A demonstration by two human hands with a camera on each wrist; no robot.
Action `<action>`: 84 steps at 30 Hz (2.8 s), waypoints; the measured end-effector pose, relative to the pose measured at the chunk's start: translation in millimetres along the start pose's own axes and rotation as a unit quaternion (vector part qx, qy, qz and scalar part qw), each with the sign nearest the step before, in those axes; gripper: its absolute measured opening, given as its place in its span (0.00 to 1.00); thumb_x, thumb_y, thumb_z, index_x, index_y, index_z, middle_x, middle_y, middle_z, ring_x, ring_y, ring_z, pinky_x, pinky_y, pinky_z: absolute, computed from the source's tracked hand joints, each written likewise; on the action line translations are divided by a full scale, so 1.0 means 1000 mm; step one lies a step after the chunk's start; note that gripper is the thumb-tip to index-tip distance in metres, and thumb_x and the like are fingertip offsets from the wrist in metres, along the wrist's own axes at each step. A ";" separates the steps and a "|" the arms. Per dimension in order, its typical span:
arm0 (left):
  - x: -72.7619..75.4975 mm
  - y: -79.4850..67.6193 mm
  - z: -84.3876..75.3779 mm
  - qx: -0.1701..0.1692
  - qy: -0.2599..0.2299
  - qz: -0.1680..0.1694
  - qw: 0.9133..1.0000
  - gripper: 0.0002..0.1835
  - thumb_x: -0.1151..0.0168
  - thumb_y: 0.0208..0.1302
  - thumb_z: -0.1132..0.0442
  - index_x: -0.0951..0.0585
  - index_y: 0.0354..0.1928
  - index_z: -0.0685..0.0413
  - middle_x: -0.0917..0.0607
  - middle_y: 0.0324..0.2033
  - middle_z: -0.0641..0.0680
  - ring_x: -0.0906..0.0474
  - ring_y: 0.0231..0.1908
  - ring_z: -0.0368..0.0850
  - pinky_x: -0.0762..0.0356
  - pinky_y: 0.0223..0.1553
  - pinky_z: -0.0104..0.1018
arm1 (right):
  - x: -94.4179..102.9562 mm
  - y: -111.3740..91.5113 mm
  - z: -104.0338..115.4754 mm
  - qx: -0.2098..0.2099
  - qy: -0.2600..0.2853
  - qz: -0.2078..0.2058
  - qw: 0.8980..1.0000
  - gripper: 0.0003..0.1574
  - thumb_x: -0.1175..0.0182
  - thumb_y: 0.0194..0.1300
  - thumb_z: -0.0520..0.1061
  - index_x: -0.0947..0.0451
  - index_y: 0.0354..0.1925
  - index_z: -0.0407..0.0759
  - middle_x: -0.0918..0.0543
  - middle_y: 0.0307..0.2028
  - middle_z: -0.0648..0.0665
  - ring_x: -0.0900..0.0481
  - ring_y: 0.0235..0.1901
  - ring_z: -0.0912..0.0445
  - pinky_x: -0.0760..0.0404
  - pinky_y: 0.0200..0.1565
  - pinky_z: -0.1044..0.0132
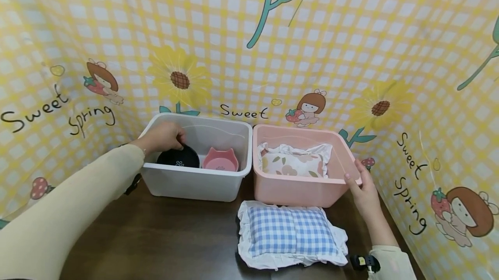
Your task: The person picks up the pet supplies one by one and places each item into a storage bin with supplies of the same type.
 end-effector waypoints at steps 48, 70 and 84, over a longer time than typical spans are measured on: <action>0.045 -0.050 -0.040 0.044 -0.170 -0.058 0.983 0.18 0.33 0.58 0.43 0.18 0.46 0.42 0.14 0.40 0.46 0.19 0.42 0.40 0.22 0.42 0.35 | 0.000 0.004 -0.002 -0.001 0.021 0.010 1.000 0.44 0.47 0.71 0.55 0.53 0.75 0.45 0.46 0.73 0.37 0.43 0.69 0.39 0.40 0.65 0.39; 0.034 -0.112 -0.102 -0.100 -0.423 -0.126 0.892 0.13 0.40 0.66 0.67 0.21 0.51 0.60 0.16 0.45 0.58 0.16 0.43 0.47 0.17 0.40 0.35 | 0.002 0.000 0.004 -0.008 0.014 0.019 1.000 0.44 0.46 0.71 0.54 0.54 0.75 0.45 0.46 0.73 0.36 0.43 0.69 0.37 0.40 0.64 0.38; -0.022 -0.137 -0.150 -0.255 -0.531 -0.096 0.802 0.18 0.43 0.58 0.84 0.25 0.51 0.71 0.19 0.47 0.67 0.18 0.47 0.58 0.19 0.46 0.46 | 0.008 -0.010 0.039 -0.015 0.023 0.020 0.999 0.43 0.47 0.71 0.50 0.54 0.74 0.37 0.46 0.72 0.32 0.44 0.69 0.34 0.42 0.65 0.36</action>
Point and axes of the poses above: each hand's wrist, its own y-axis towards the middle knuckle, its own x-axis out of the back of the hand, z = x × y, the point moved 3 cm from there along y, towards the middle knuckle
